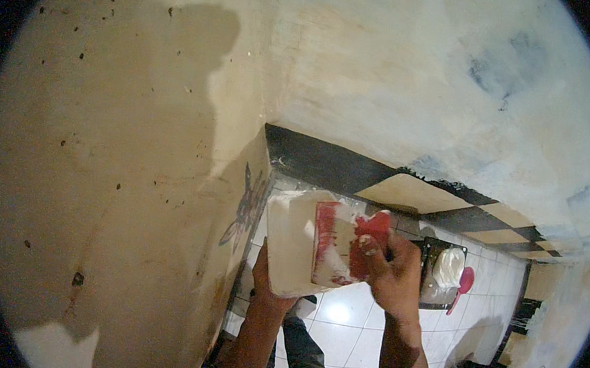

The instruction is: The person applies white putty to a wall using a putty knife, taking material from a plastic container and spreading it across the wall surface.

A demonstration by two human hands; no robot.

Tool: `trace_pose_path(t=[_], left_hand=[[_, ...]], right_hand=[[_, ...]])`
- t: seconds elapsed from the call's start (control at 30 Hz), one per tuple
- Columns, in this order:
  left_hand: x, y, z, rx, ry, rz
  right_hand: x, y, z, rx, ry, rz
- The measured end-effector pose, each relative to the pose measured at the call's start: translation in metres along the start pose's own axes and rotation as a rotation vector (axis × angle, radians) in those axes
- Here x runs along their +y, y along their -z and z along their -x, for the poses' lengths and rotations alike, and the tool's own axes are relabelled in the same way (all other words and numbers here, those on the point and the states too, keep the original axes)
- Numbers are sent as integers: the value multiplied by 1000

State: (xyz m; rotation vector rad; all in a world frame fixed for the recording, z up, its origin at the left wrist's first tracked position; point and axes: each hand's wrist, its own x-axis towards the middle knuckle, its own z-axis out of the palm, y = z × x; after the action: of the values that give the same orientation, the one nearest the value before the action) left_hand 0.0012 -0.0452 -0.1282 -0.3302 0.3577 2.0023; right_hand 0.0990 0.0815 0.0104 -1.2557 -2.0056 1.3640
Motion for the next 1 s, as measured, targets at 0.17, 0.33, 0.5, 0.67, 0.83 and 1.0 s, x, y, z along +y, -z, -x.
trace_pose_path(t=[0.17, 0.33, 0.5, 0.67, 0.83, 1.0], left_hand=[[-7, -16, -7, -15, 49, 67], [-14, -10, -15, 9, 69, 30], [-15, -17, -15, 25, 71, 19], [-19, -20, -13, 10, 33, 5], [-22, 0, -11, 19, 95, -15], [-17, -16, -9, -64, -73, -253]], right_hand=[[8, -10, 1, 14, -15, 286], [16, -17, -4, 20, -1, 335], [11, -25, -9, -41, 10, 317], [13, -23, -8, -35, 8, 263], [7, -34, -6, -117, -13, 197], [9, -24, 3, -106, -9, 132]])
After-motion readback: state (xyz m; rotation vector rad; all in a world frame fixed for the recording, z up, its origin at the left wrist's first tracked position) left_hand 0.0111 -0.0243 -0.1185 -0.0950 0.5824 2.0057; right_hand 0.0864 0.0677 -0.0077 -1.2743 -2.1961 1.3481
